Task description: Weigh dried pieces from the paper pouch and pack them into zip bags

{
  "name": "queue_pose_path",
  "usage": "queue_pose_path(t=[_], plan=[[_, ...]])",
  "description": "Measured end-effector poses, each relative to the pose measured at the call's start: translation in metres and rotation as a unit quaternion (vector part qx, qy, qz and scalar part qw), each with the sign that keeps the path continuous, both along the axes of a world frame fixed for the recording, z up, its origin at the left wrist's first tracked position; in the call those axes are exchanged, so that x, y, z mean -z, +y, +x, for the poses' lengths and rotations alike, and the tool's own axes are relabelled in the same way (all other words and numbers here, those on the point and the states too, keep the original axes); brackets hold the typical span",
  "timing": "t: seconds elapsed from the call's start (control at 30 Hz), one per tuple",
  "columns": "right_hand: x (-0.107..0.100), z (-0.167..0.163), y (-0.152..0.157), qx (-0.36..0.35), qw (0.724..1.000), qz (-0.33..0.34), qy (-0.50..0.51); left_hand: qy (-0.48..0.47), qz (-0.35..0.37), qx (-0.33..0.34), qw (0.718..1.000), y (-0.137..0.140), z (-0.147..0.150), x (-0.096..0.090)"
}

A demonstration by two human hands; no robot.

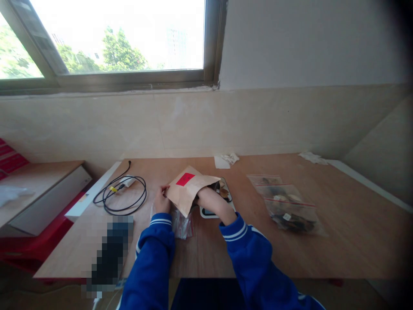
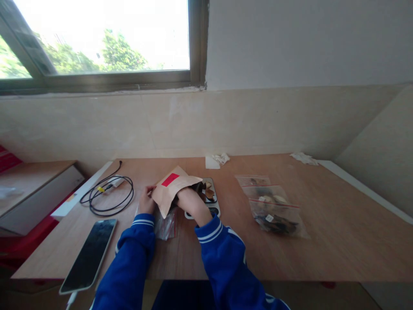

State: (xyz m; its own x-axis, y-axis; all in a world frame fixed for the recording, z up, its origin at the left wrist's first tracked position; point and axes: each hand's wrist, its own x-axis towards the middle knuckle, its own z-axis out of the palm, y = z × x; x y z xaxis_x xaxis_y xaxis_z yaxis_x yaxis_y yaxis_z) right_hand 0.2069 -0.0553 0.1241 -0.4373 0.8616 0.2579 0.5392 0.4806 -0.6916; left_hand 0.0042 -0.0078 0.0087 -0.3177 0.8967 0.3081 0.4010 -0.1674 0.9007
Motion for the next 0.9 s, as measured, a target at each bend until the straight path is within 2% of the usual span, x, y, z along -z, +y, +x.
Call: queue_pose_path(t=[0.13,0.57,0.77,0.9], plan=[[-0.007,0.010,-0.006,-0.039,0.999,0.021,-0.002,-0.010,0.003,0.006,1.000,0.001,0.001,0.001],[-0.009,0.019,-0.017,0.005,1.000,-0.012,0.013,0.002,0.000,0.004,1.000,0.001,0.000,0.005],[0.002,0.025,-0.022,-0.025,0.996,-0.042,0.071,0.003,0.006,0.003,1.000,0.002,-0.001,0.005],[0.011,0.028,-0.024,-0.007,0.992,-0.057,0.114,0.008,0.004,0.002,1.000,0.003,-0.001,0.006]])
